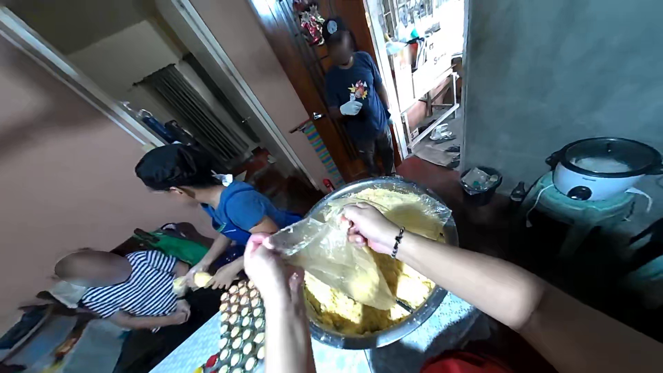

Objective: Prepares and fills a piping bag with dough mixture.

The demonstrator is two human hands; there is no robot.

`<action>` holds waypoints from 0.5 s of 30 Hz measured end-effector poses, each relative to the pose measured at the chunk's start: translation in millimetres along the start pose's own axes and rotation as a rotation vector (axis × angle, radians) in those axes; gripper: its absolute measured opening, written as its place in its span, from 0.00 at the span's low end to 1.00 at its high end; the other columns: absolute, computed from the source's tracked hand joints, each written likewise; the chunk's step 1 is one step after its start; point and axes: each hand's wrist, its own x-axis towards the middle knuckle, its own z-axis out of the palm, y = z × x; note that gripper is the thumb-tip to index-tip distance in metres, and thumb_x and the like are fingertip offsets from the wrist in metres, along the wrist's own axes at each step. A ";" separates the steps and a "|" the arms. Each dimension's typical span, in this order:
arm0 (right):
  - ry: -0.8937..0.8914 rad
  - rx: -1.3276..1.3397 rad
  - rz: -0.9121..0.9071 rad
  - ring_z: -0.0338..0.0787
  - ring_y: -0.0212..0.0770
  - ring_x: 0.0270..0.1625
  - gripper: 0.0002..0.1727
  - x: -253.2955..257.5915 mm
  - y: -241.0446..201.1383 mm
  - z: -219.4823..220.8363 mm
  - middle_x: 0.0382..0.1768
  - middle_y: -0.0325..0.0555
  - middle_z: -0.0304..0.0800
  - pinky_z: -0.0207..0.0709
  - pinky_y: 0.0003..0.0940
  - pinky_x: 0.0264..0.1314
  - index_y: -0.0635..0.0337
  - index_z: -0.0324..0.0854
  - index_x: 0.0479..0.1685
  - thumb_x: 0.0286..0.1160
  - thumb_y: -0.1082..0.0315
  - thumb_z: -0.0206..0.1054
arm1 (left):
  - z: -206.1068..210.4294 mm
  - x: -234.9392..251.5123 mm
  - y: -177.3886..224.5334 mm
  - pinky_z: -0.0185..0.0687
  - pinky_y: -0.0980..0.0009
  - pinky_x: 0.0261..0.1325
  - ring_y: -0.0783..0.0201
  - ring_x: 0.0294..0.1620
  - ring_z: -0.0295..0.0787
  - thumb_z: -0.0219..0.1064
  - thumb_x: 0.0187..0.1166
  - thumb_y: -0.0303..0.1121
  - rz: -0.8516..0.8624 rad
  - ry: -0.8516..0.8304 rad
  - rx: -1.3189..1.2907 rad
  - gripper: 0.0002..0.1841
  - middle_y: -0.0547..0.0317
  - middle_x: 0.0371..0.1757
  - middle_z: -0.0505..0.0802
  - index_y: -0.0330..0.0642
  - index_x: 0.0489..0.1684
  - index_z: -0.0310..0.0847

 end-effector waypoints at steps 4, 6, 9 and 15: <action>0.018 -0.014 -0.226 0.68 0.24 0.15 0.16 -6.7 -15.3 -11.6 0.21 0.33 0.72 0.67 0.19 0.20 0.60 0.77 0.46 0.93 0.66 0.44 | 3.7 19.5 16.7 0.81 0.81 0.28 0.81 0.19 0.79 0.43 0.84 0.20 0.108 -0.034 -0.074 0.17 0.78 0.17 0.79 0.53 0.28 0.68; -0.023 -0.047 -0.358 0.72 0.26 0.17 0.19 -5.2 -20.1 -25.1 0.25 0.34 0.77 0.73 0.21 0.22 0.59 0.79 0.49 0.92 0.65 0.40 | 9.3 24.7 29.9 0.81 0.80 0.29 0.80 0.20 0.80 0.42 0.84 0.20 0.157 -0.010 -0.144 0.18 0.77 0.18 0.80 0.54 0.28 0.69; -0.043 -0.051 -0.433 0.79 0.28 0.20 0.22 4.5 -4.5 -58.5 0.22 0.34 0.79 0.79 0.25 0.27 0.59 0.80 0.52 0.89 0.61 0.38 | 21.9 24.3 25.4 0.81 0.81 0.30 0.80 0.22 0.80 0.42 0.84 0.19 0.188 0.012 -0.170 0.18 0.77 0.20 0.80 0.53 0.28 0.69; -0.076 -0.267 -0.295 0.84 0.47 0.67 0.43 15.4 63.7 -98.9 0.71 0.54 0.80 0.81 0.45 0.65 0.54 0.56 0.90 0.73 0.54 0.69 | 37.8 22.6 10.0 0.79 0.81 0.26 0.78 0.19 0.78 0.43 0.82 0.18 0.114 0.035 -0.242 0.18 0.74 0.17 0.79 0.52 0.25 0.67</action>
